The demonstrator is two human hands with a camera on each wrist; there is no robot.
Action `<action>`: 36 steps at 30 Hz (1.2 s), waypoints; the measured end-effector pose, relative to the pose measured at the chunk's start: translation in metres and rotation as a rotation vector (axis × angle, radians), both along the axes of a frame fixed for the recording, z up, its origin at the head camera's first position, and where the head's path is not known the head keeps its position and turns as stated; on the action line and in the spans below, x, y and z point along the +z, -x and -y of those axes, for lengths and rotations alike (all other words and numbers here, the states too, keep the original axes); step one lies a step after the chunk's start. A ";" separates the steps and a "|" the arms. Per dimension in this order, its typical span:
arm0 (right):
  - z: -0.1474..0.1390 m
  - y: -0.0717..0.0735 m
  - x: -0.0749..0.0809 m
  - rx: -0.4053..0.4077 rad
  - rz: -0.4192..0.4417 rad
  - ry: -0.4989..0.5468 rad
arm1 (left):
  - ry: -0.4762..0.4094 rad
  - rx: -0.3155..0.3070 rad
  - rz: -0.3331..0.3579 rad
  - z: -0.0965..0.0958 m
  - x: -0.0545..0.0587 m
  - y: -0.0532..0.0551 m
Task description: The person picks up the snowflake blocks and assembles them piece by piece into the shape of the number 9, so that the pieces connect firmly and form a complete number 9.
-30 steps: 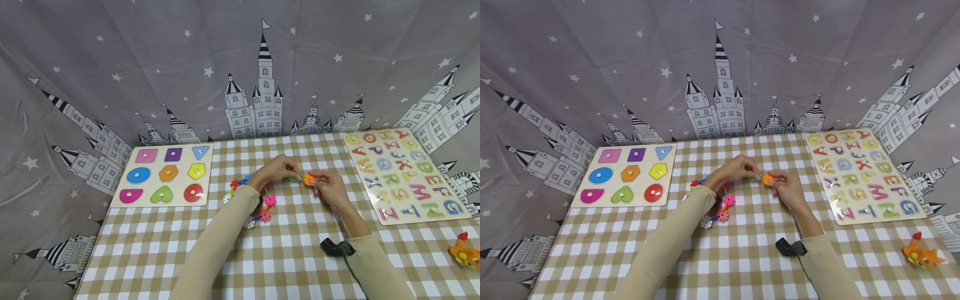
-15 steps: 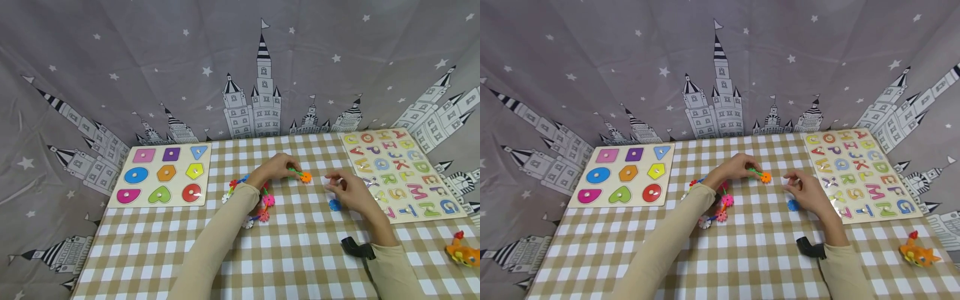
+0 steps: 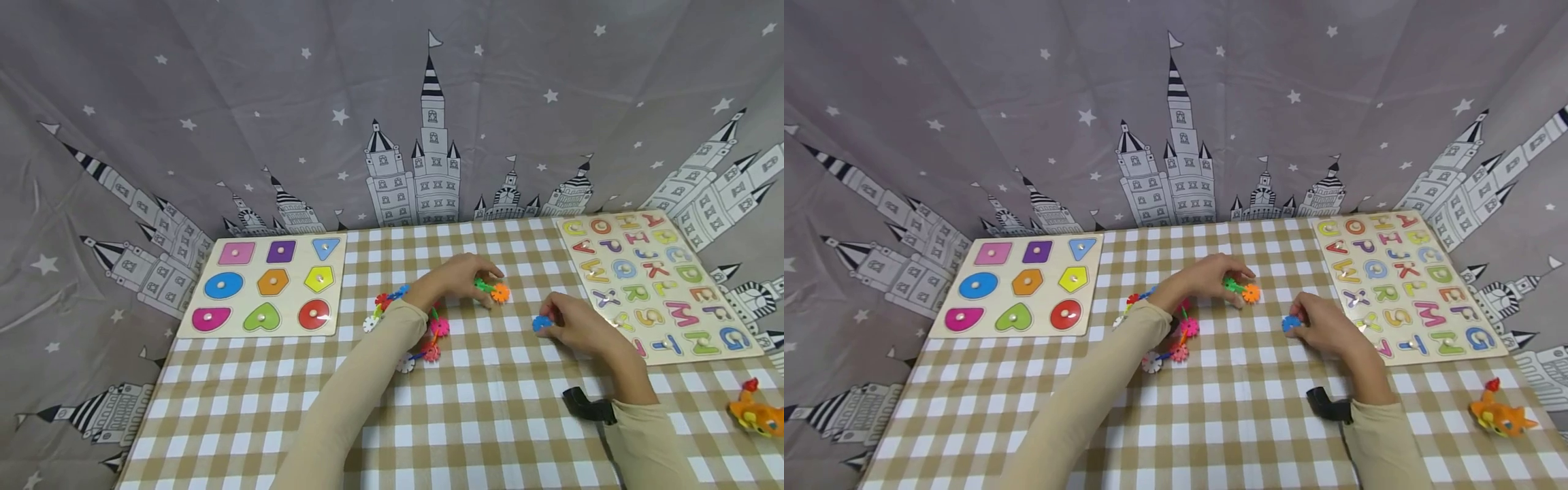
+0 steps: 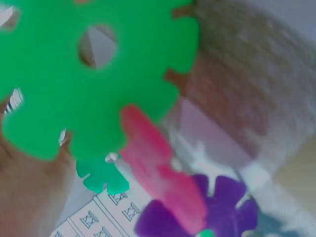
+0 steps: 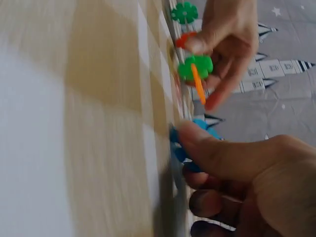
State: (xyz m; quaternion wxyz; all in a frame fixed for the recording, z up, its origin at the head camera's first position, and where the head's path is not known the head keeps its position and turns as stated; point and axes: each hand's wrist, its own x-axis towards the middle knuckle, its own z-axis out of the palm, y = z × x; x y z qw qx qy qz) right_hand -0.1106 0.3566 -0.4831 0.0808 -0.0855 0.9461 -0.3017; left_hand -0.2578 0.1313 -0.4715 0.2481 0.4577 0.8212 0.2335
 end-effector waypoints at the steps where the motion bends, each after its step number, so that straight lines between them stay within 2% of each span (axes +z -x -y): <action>1: 0.002 0.001 0.000 -0.017 -0.010 0.004 | 0.002 -0.003 -0.014 -0.002 0.000 -0.001; 9: 0.025 0.018 -0.008 -0.151 -0.171 0.021 | 0.022 -0.004 -0.087 -0.009 -0.004 -0.002; 19: 0.037 0.025 -0.012 -0.184 -0.149 0.004 | -0.010 -0.009 -0.082 -0.006 -0.007 -0.001; 26: 0.037 0.026 -0.013 -0.200 -0.170 -0.007 | -0.039 -0.026 -0.055 -0.004 -0.010 0.001; 36: 0.042 0.028 -0.020 -0.257 -0.240 0.082 | -0.083 -0.016 0.002 -0.001 -0.012 0.002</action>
